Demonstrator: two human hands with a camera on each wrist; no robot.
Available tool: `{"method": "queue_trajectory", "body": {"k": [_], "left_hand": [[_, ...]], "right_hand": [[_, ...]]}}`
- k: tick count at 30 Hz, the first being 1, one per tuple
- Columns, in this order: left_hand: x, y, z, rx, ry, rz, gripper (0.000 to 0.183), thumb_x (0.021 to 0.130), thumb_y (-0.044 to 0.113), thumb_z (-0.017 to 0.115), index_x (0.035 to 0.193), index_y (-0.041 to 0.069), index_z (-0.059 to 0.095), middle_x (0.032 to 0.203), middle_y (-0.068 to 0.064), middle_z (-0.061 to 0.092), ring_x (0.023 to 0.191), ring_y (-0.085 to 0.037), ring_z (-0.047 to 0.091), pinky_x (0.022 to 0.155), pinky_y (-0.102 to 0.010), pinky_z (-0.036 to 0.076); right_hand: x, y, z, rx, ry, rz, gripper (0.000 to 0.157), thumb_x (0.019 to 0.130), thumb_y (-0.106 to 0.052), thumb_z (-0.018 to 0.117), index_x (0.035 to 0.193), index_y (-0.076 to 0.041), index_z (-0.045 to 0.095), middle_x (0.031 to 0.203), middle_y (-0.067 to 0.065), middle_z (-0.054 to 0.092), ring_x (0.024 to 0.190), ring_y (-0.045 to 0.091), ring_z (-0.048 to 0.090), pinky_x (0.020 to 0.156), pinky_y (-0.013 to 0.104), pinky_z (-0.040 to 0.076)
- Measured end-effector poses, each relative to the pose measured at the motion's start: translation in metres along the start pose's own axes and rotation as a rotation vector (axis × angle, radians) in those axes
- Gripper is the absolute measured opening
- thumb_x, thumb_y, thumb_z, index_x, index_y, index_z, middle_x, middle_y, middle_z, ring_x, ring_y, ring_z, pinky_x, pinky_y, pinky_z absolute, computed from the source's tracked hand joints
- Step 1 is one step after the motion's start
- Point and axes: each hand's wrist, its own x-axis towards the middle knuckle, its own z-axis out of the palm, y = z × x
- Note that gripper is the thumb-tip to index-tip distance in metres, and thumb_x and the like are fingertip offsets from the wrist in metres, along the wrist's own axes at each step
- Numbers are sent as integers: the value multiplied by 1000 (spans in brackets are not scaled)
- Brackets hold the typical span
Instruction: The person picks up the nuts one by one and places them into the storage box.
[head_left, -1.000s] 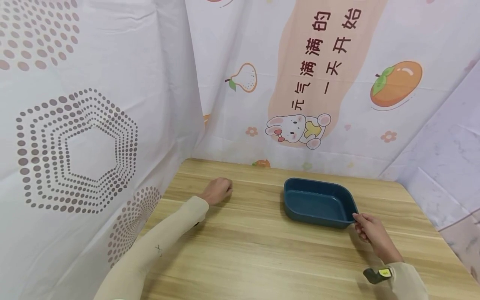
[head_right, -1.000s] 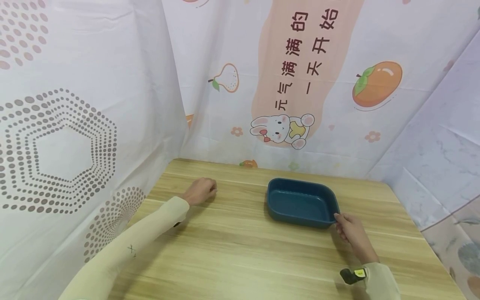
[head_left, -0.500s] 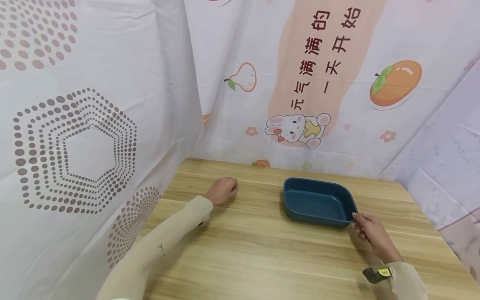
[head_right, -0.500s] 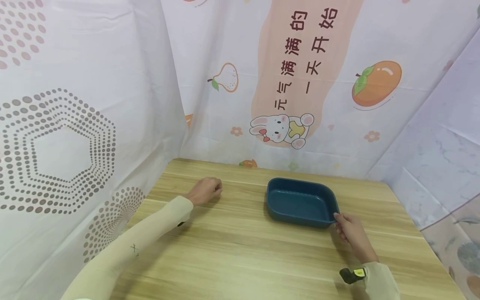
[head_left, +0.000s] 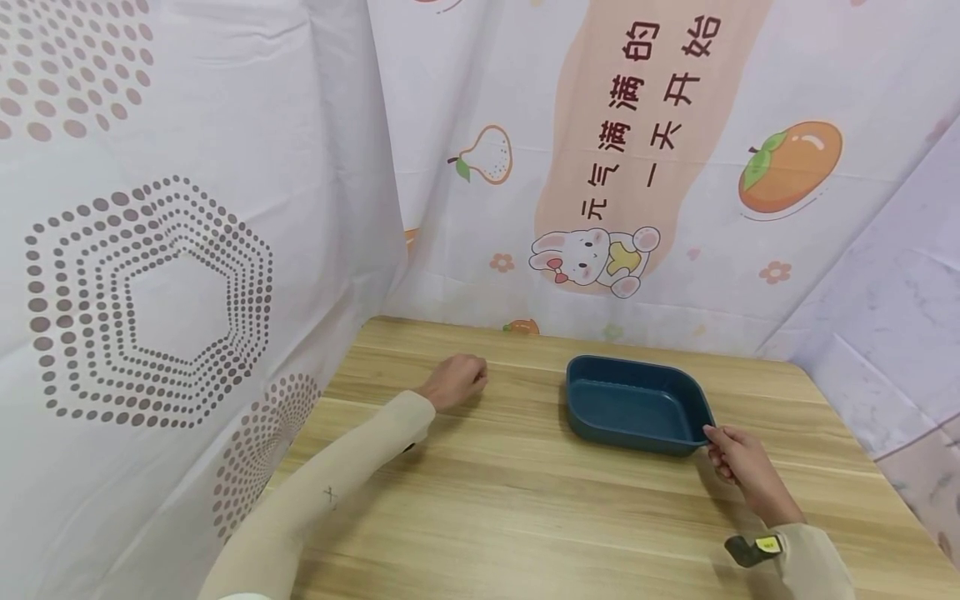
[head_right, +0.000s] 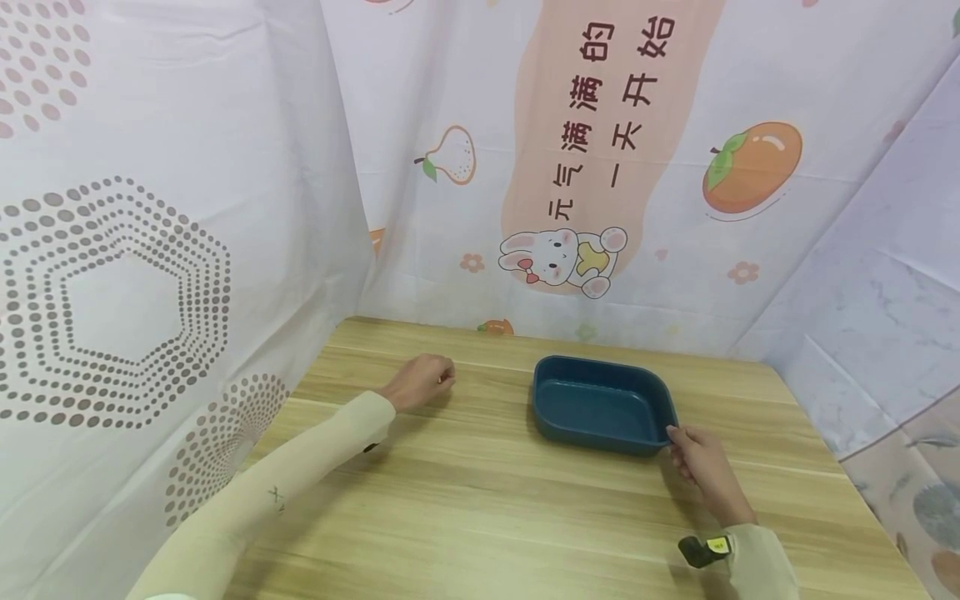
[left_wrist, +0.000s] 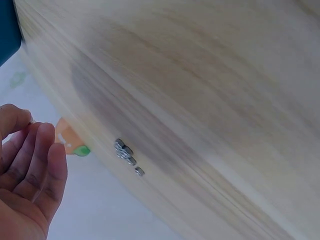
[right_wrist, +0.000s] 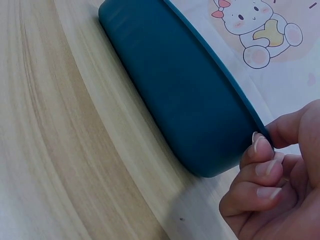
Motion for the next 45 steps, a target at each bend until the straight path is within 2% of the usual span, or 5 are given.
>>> {"method": "queue_trajectory", "body": {"k": [17,29,45], "left_hand": [[13,21,3,-22,0,60,12,91,10,58,82,11,66,77,4,64,62,-4,53,58,-17,45],[21,32,7,11,6,109,12,92,12,57,82,13,65,75,6,61,62,-4,51,59,-16,45],[27,46,11,31,-9,114,12,93,18,58,84,15,65,77,8,62,62,-3,51,56,-16,43]], "right_hand": [[-1,-1,0,-23,8,9,46,100,-38,47,83,4,52,61,-4,46,46,5,38,40,23,35],[-2,-2,1,-22,13,2,45,100,-36,47,82,4,51,61,-4,45,46,5,38,40,22,34],[-2,-1,2,-11,15,-8,44,101,-34,47,81,6,50,60,-4,45,45,5,37,39,23,33]]}}
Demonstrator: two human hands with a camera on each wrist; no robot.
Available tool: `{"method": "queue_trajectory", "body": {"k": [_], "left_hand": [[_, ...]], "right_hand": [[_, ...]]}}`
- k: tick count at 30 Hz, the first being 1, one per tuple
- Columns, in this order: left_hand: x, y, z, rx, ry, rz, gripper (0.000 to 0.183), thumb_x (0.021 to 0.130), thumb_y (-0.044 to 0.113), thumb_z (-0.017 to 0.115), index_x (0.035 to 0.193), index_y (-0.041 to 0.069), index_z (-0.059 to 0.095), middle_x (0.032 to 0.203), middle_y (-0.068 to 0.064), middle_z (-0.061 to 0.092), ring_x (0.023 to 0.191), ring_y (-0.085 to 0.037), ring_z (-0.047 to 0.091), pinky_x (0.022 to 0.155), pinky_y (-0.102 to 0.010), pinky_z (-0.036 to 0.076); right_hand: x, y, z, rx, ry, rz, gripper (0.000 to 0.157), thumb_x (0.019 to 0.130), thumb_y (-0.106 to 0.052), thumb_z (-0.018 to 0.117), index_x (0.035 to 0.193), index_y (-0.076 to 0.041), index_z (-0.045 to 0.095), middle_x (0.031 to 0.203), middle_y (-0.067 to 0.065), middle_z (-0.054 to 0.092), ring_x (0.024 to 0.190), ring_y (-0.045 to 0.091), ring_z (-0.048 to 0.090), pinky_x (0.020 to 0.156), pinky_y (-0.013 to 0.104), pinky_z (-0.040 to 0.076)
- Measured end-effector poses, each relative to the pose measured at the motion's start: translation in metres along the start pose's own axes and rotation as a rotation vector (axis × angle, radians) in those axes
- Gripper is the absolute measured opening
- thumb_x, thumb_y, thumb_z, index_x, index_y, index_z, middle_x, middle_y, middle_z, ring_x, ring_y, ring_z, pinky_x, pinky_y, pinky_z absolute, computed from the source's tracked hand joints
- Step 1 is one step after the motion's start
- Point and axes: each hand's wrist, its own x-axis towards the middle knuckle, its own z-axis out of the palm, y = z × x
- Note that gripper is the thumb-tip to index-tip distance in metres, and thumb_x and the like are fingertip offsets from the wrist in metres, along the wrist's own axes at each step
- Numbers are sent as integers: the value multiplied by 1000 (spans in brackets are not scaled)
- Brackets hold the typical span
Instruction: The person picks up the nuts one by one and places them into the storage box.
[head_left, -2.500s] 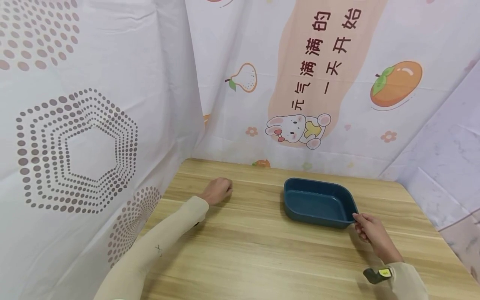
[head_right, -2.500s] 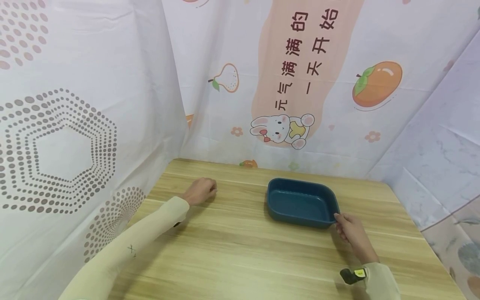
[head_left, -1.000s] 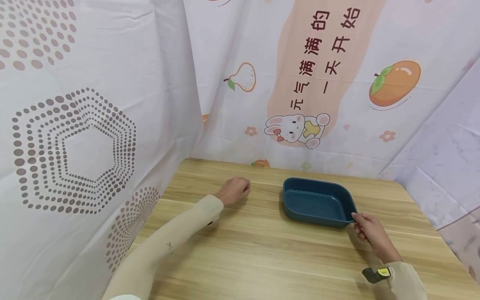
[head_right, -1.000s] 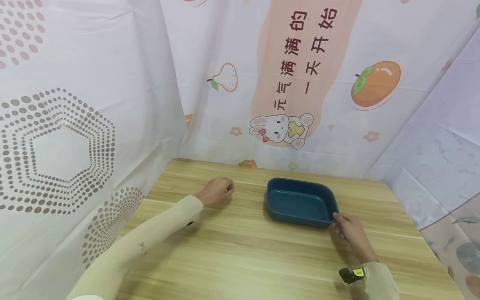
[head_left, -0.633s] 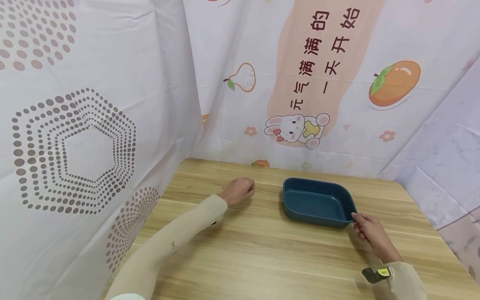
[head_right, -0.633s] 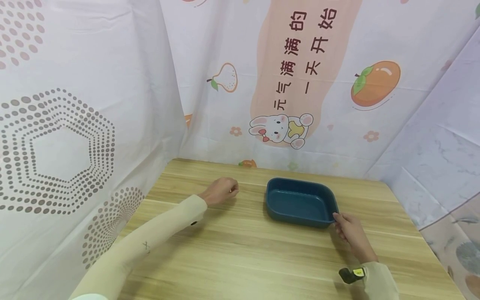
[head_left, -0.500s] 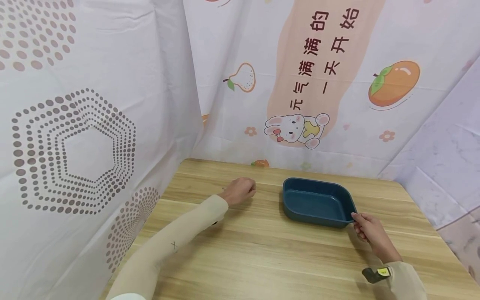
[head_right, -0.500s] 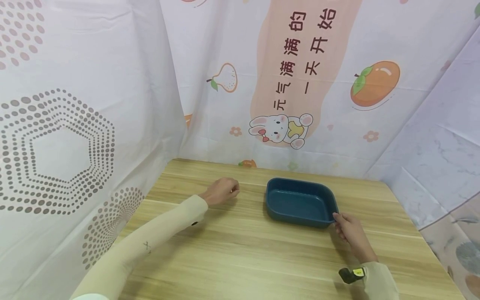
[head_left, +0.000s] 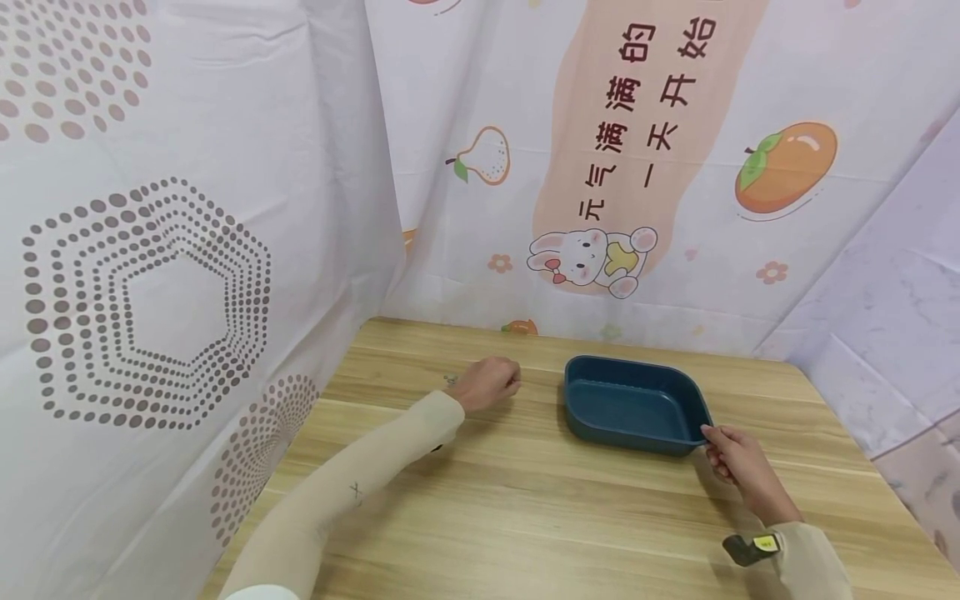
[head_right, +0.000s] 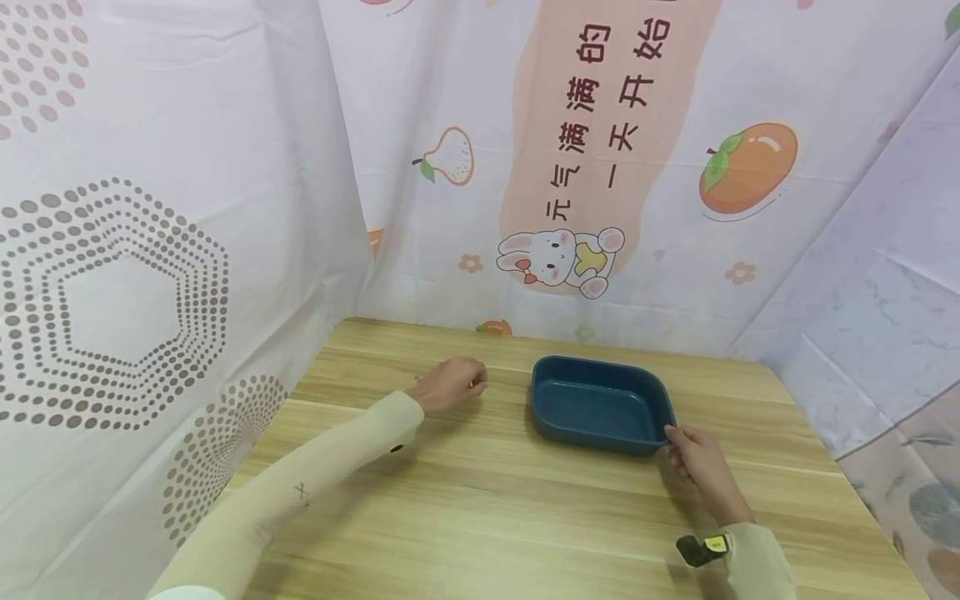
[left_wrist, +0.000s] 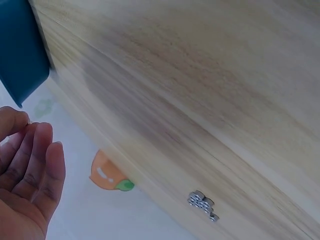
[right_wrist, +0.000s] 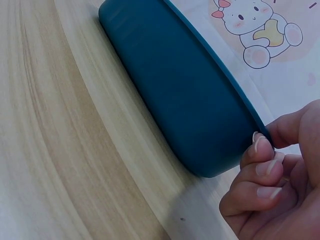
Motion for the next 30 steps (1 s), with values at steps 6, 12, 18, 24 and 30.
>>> {"method": "queue_trajectory", "body": {"k": [6,12,18,24,30], "left_hand": [[3,2,3,-2,7,27,12,94,19,58,86,15,66,79,8,63,65,-2,52,58,-15,44],[4,6,5,-20,22,54,12,95,17,58,87,14,66,81,7,63,67,-1,53,61,-15,45],[6,12,3,-20,44,78,13,94,14,57,86,14,66,80,7,62,67,-1,52,62,-15,45],[8,16,3,-27,35,84,12,95,18,58,87,14,66,80,7,61,67,-1,52,62,-16,44],[12,20,4,-12,40,86,13,96,18,56,86,16,65,81,8,61,68,-2,51,63,-16,44]], "right_hand": [[0,-1,0,-3,5,-2,44,101,-32,46,81,6,50,61,-3,45,46,6,37,40,23,33],[0,1,0,-1,-8,-16,45,101,-34,46,82,7,51,61,-4,45,45,5,36,38,26,31],[0,2,-1,-3,-20,-22,45,101,-35,46,82,5,52,61,-3,45,45,5,36,38,29,30],[-1,1,-1,-3,-22,-21,45,101,-36,46,82,5,52,62,-3,44,45,6,36,39,30,30],[0,1,-1,-1,-22,-19,46,100,-37,47,81,5,52,62,-2,44,46,6,36,39,32,28]]}}
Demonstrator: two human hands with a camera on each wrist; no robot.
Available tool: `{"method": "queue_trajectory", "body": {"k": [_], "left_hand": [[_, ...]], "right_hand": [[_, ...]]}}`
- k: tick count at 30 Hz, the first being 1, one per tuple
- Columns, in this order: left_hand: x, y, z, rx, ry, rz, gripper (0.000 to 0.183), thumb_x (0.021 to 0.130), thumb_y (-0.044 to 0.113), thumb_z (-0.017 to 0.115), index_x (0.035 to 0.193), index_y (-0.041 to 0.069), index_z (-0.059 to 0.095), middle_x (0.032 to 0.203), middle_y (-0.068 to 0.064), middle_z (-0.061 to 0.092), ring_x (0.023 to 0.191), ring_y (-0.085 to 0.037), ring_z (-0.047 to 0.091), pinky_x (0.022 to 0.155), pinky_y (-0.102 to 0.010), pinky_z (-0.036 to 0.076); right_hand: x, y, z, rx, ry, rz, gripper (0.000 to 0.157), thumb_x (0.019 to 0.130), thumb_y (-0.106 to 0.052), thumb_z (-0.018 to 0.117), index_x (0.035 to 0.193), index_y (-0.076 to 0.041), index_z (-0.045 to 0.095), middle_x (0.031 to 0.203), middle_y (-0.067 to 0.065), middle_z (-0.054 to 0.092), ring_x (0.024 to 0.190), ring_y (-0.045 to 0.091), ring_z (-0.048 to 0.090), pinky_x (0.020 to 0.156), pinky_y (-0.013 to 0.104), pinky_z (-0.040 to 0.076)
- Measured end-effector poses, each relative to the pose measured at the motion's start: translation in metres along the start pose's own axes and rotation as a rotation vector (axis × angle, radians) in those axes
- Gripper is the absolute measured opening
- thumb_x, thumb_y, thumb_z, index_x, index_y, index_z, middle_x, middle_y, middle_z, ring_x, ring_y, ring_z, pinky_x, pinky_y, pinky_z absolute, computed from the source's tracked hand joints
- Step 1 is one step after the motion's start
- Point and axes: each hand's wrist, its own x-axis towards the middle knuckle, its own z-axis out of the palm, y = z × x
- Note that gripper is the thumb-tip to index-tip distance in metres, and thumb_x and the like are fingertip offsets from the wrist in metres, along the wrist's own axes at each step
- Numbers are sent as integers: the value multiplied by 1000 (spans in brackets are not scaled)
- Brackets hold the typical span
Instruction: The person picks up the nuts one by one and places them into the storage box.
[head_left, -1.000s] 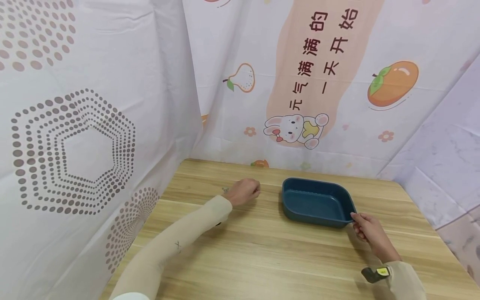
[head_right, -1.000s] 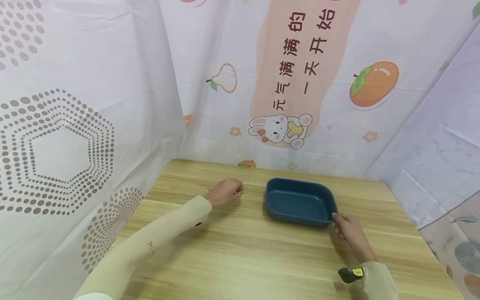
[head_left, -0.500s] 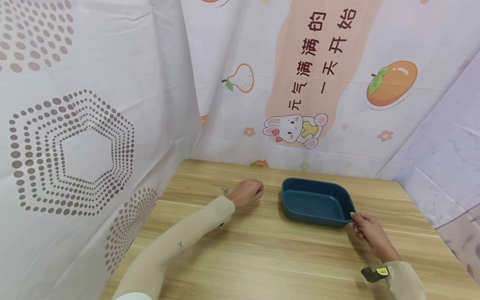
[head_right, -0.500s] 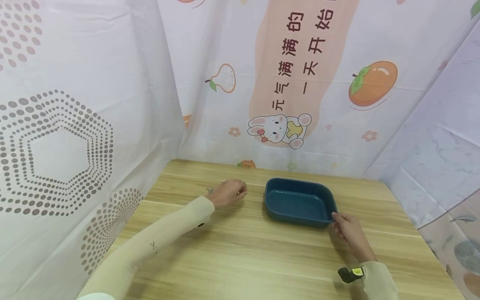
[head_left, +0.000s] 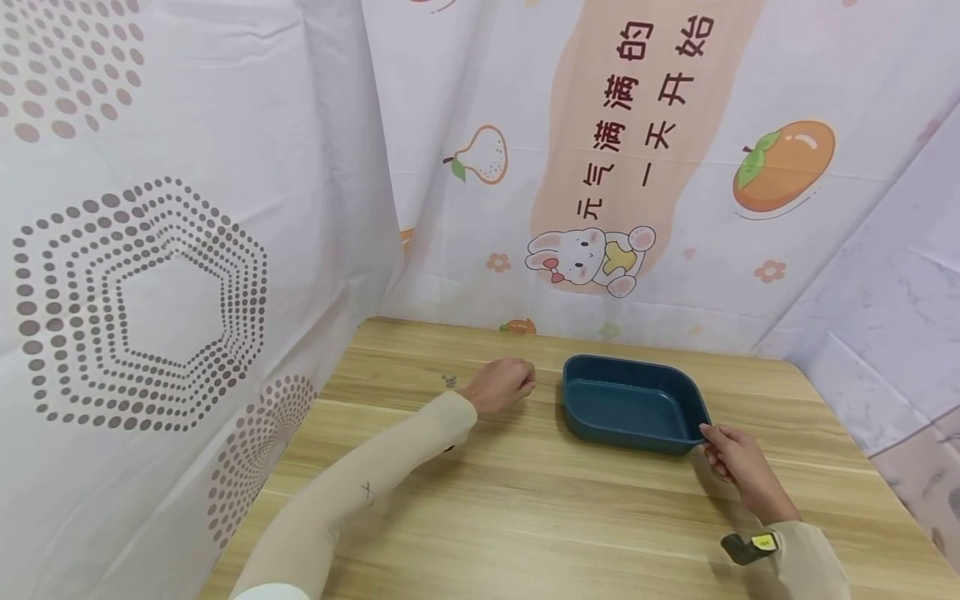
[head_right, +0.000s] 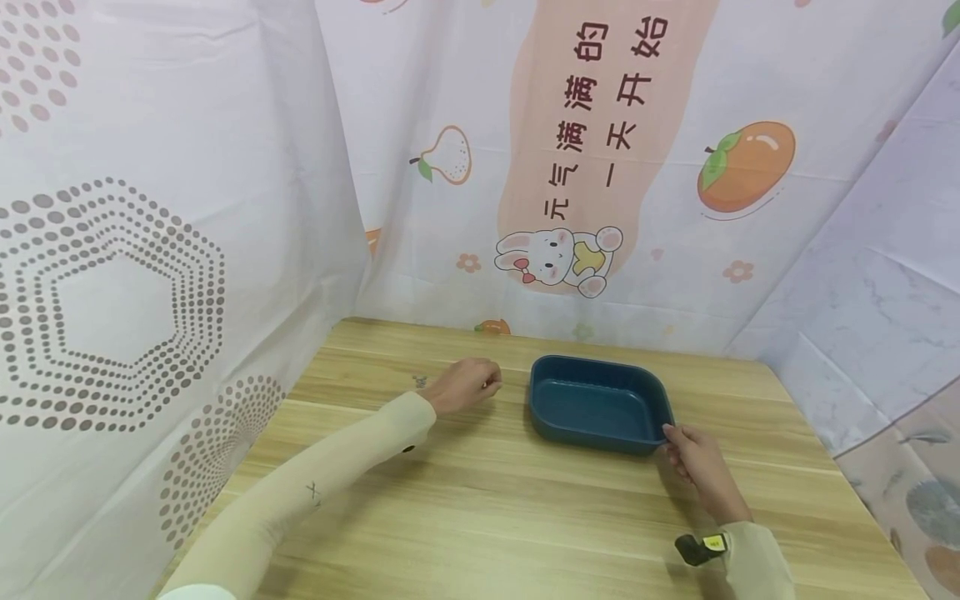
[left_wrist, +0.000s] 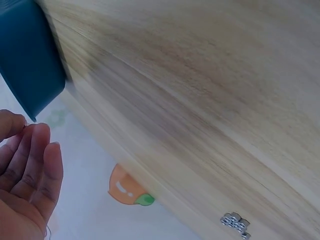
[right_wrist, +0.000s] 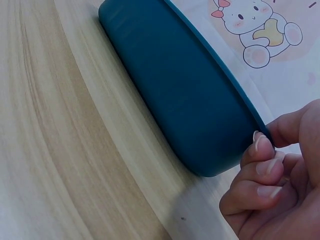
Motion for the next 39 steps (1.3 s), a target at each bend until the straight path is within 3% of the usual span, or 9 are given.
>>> {"method": "queue_trajectory", "body": {"k": [8,26,39], "left_hand": [[4,6,1,23,18,29,13,95,17,57,87,15,66,81,7,63,70,-2,53,65,-16,45],[12,13,8,1,18,48,10,94,19,59,91,14,68,85,6,65,74,-3,55,68,-16,46],[15,19,10,-22,25,66,7,93,17,62,89,14,68,82,8,63,69,-3,52,65,-16,44]], "right_hand": [[0,0,0,8,-1,-5,46,100,-37,47,82,5,52,62,-3,45,46,6,36,42,36,23],[1,2,0,-6,7,3,47,100,-38,48,81,5,51,61,-3,45,45,6,37,39,27,32],[1,1,0,-11,2,13,45,101,-36,46,82,4,51,62,-3,45,46,6,37,39,26,32]]}}
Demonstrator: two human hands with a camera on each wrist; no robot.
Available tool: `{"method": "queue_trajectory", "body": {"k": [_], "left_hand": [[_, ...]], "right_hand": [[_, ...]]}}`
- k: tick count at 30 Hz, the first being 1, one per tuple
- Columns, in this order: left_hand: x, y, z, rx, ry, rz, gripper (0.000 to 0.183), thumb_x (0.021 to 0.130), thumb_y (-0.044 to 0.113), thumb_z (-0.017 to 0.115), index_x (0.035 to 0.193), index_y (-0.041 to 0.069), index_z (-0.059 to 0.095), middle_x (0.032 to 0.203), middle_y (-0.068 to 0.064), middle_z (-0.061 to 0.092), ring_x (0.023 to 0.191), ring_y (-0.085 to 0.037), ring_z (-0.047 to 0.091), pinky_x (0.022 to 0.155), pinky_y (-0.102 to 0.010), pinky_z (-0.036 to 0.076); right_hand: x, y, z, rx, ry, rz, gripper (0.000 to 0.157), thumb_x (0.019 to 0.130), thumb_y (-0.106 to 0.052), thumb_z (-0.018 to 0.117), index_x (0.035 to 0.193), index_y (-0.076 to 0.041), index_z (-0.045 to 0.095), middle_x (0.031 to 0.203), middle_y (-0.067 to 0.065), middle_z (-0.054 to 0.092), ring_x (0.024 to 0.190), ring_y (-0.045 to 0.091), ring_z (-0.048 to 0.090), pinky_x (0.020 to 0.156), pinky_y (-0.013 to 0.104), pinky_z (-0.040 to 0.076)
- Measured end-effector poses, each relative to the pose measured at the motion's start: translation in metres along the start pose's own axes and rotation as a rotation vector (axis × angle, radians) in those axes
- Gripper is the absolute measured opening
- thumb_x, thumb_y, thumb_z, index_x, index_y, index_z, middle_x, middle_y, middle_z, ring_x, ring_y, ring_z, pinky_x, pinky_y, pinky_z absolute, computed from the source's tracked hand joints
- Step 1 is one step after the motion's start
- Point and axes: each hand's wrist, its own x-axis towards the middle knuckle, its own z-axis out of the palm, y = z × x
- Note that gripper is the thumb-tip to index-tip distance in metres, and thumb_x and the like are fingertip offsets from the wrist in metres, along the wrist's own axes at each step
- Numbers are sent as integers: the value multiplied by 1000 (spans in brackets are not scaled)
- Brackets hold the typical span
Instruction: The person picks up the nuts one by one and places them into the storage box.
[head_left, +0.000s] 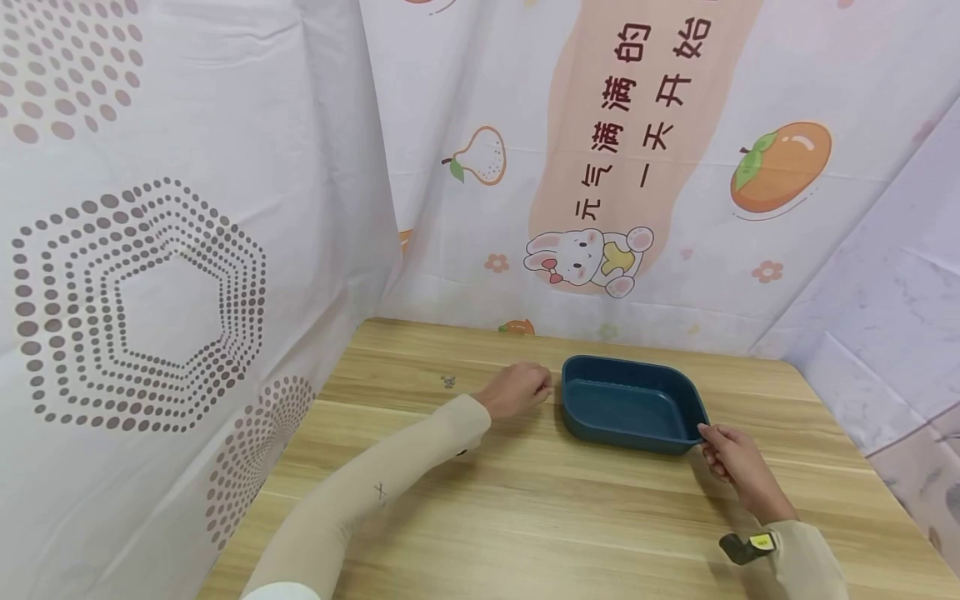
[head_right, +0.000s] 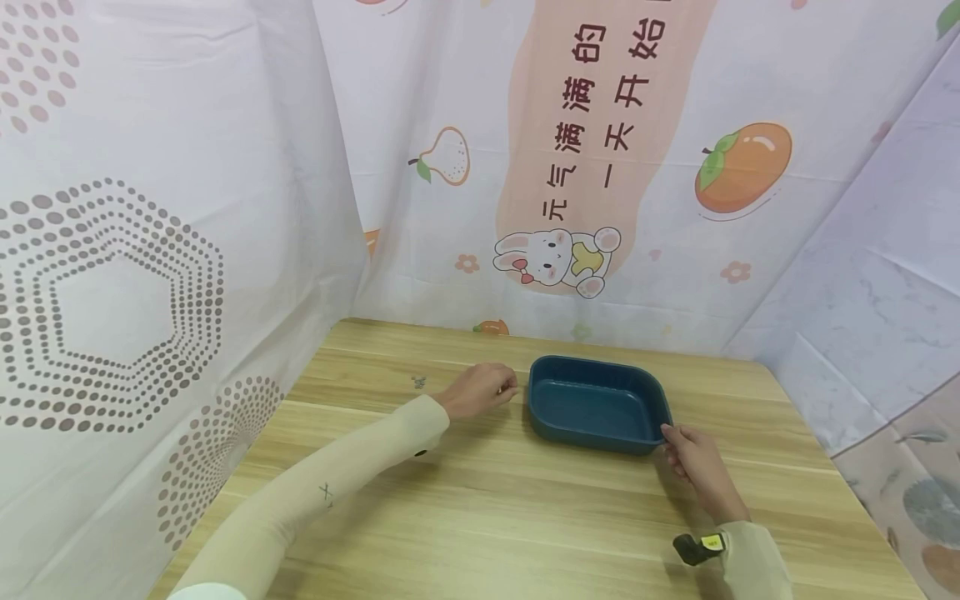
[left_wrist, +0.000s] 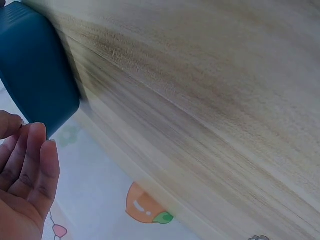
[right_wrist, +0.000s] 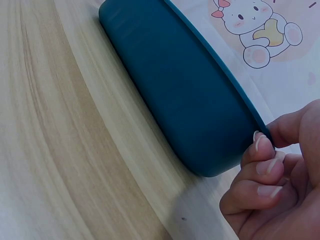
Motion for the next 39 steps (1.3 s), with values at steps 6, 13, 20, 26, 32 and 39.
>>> {"method": "queue_trajectory", "body": {"k": [6,13,20,26,32,39], "left_hand": [[2,1,2,17,8,21,8,92,17,62,86,16,67,80,9,62,67,-2,50,64,-16,43],[4,4,5,42,-18,17,11,94,20,60,86,16,67,81,8,63,67,-1,51,62,-15,43],[5,7,7,46,-33,15,12,95,23,60,88,17,68,81,8,62,69,0,52,63,-14,43],[8,8,10,10,-8,38,13,95,22,60,90,15,70,81,8,62,69,0,51,63,-14,42],[10,13,11,21,14,49,11,93,23,62,90,16,69,83,8,64,73,-1,55,67,-14,45],[13,19,10,28,0,55,11,94,23,61,90,17,68,84,7,64,73,-1,56,67,-13,45]], "right_hand": [[0,-1,0,10,4,1,45,100,-36,47,81,4,52,61,-3,45,46,6,37,39,27,32],[0,0,0,9,5,-6,47,100,-37,48,82,6,51,61,-3,45,46,6,37,39,27,32],[-1,1,1,10,14,-11,48,100,-36,48,83,8,50,61,-3,45,46,6,37,38,25,32],[0,1,0,10,16,-14,47,100,-35,48,83,9,50,61,-3,46,46,6,37,38,25,32],[0,1,0,14,19,-8,48,99,-37,49,83,8,51,61,-3,46,46,5,37,38,25,32],[0,1,1,15,19,-2,47,100,-36,48,83,8,51,61,-4,46,46,5,38,39,23,33]]}}
